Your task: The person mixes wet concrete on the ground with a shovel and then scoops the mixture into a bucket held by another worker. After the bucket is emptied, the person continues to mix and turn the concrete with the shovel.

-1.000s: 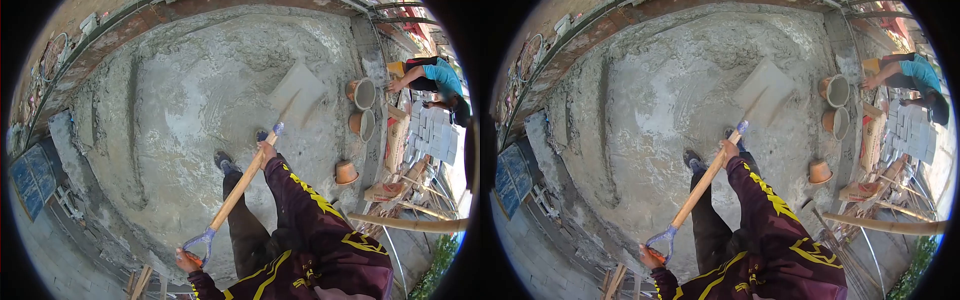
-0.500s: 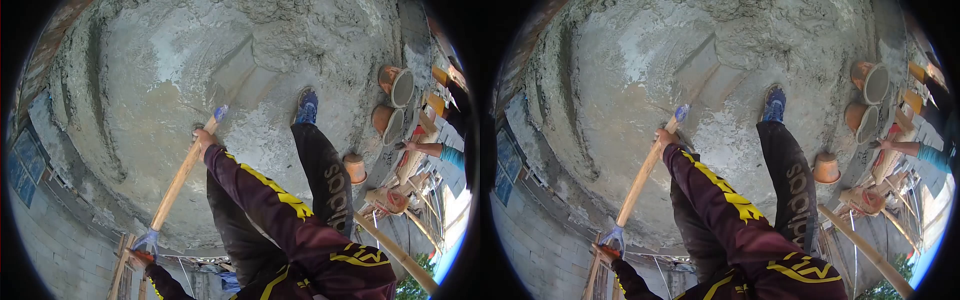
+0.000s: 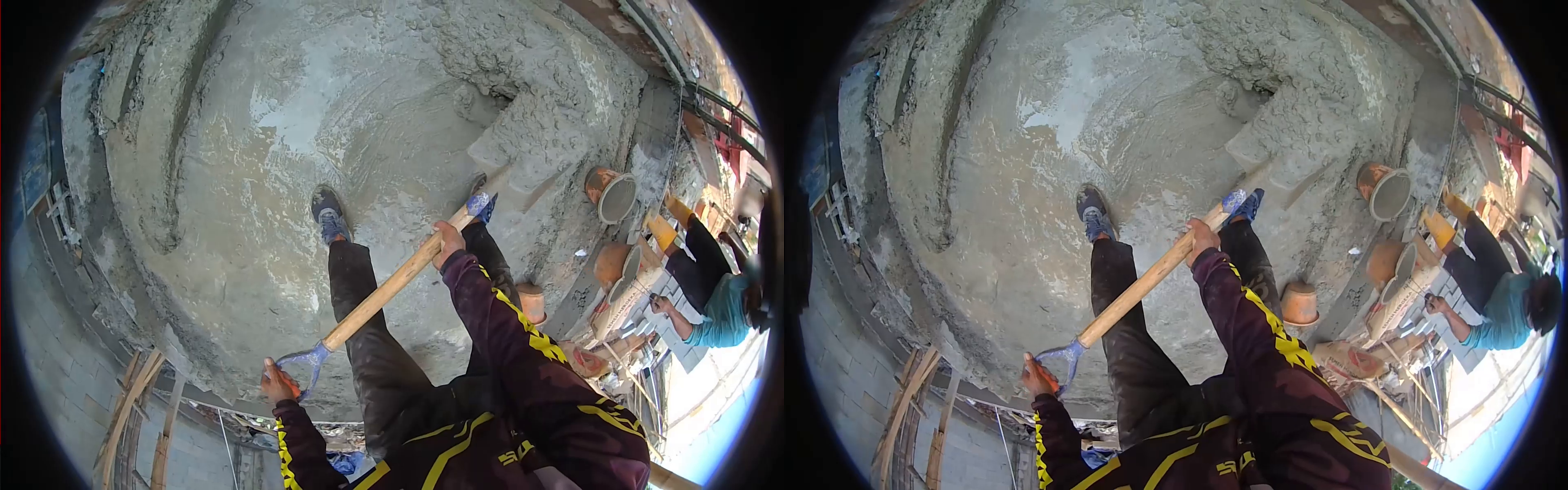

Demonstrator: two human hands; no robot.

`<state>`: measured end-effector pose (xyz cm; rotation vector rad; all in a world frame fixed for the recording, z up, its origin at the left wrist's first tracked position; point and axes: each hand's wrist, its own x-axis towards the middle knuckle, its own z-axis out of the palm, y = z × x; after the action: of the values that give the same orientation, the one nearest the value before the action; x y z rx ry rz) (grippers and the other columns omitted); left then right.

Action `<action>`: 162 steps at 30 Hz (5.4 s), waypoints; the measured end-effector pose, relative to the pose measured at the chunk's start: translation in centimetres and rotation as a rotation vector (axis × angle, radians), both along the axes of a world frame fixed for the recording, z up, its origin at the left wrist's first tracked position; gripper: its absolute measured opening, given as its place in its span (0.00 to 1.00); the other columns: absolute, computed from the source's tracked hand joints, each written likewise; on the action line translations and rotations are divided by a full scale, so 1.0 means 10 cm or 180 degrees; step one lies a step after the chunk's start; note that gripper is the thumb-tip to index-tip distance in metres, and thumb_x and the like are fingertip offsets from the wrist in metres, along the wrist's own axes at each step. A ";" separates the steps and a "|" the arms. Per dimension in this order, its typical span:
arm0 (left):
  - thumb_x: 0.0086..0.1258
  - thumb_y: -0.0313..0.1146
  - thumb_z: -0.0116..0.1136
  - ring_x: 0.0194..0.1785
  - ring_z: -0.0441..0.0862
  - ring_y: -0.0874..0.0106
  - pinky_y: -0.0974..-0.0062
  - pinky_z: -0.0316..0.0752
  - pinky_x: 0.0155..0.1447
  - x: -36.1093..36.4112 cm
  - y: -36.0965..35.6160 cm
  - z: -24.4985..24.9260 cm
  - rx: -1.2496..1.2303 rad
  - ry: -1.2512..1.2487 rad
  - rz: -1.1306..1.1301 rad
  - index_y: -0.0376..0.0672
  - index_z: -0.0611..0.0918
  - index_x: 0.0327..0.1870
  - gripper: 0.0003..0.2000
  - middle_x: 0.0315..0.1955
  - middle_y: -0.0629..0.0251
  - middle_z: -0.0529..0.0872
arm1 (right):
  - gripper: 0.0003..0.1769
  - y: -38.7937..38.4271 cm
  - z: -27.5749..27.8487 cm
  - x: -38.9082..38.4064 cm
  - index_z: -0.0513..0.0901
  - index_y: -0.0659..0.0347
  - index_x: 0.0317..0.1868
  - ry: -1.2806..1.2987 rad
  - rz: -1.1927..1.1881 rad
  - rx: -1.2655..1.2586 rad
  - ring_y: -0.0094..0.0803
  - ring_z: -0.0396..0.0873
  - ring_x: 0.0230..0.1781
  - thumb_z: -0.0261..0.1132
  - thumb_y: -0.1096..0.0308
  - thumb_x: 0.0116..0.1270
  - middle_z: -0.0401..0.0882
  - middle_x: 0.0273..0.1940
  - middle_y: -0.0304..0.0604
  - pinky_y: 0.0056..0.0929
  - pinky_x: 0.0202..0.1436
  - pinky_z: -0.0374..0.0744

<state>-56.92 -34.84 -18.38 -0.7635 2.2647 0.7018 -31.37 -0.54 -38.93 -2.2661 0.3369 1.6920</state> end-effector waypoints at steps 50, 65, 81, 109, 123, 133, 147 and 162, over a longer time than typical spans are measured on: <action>0.64 0.67 0.25 0.22 0.64 0.68 0.67 0.62 0.41 3.07 3.06 1.45 0.3039 -0.1859 0.1268 0.44 0.70 0.16 0.34 0.13 0.66 0.66 | 0.38 3.70 1.43 2.26 0.58 0.73 0.51 -0.1491 0.2438 0.2160 0.59 0.75 0.45 0.70 0.59 0.50 0.74 0.42 0.68 0.43 0.51 0.72; 0.70 0.56 0.21 0.31 0.66 0.68 0.64 0.60 0.51 3.04 4.13 1.43 0.3460 -0.2944 0.1091 0.43 0.70 0.25 0.28 0.22 0.66 0.68 | 0.38 4.39 0.26 2.64 0.68 0.75 0.53 -0.1594 0.3089 0.1489 0.49 0.75 0.50 0.70 0.59 0.46 0.74 0.50 0.61 0.35 0.54 0.72; 0.65 0.63 0.31 0.29 0.64 0.72 0.66 0.60 0.50 1.86 2.84 1.71 0.2920 -0.2822 0.1086 0.47 0.69 0.21 0.28 0.19 0.71 0.66 | 0.40 2.98 0.72 1.36 0.56 0.70 0.61 -0.1600 0.2621 0.1225 0.54 0.72 0.54 0.64 0.65 0.49 0.71 0.51 0.65 0.37 0.57 0.70; 0.63 0.63 0.37 0.24 0.63 0.72 0.67 0.62 0.43 1.59 1.73 2.29 0.2234 -0.2400 0.1112 0.48 0.66 0.16 0.27 0.16 0.70 0.66 | 0.42 1.51 1.34 1.01 0.48 0.66 0.64 -0.1418 0.2574 0.1300 0.56 0.75 0.48 0.58 0.69 0.50 0.75 0.45 0.67 0.41 0.53 0.72; 0.59 0.68 0.41 0.16 0.63 0.71 0.69 0.64 0.32 1.12 1.65 1.79 0.1517 -0.1385 0.1088 0.45 0.67 0.11 0.32 0.09 0.68 0.65 | 0.45 1.29 0.88 0.67 0.45 0.69 0.65 -0.1200 0.2435 0.0914 0.58 0.75 0.47 0.59 0.69 0.49 0.75 0.44 0.68 0.40 0.53 0.73; 0.66 0.46 0.50 0.45 0.75 0.64 0.61 0.68 0.57 -0.77 0.00 2.00 0.2261 0.0201 -0.1102 0.37 0.75 0.45 0.19 0.45 0.50 0.76 | 0.22 0.33 1.93 0.13 0.67 0.54 0.47 0.0767 -0.1389 0.1792 0.37 0.71 0.25 0.63 0.71 0.50 0.66 0.32 0.41 0.44 0.32 0.76; 0.65 0.51 0.51 0.32 0.77 0.73 0.66 0.72 0.41 -2.99 -1.76 1.61 0.0686 0.1334 0.0715 0.44 0.77 0.43 0.18 0.35 0.67 0.80 | 0.12 -1.66 -0.23 -2.50 0.70 0.54 0.32 0.1964 -0.1533 -0.0964 0.37 0.70 0.32 0.63 0.68 0.47 0.66 0.32 0.40 0.45 0.41 0.72; 0.55 0.70 0.48 0.19 0.58 0.78 0.78 0.54 0.22 -0.10 0.50 -1.22 -0.0792 0.1566 0.0350 0.48 0.62 0.20 0.30 0.16 0.73 0.60 | 0.13 0.18 -1.74 -0.15 0.71 0.59 0.37 0.0995 -0.0889 0.0146 0.38 0.73 0.28 0.62 0.66 0.52 0.69 0.31 0.43 0.41 0.35 0.75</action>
<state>-57.92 -29.81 -30.63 -0.9153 2.8125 0.7275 -32.90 1.22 -56.30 -1.8186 0.6426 1.8743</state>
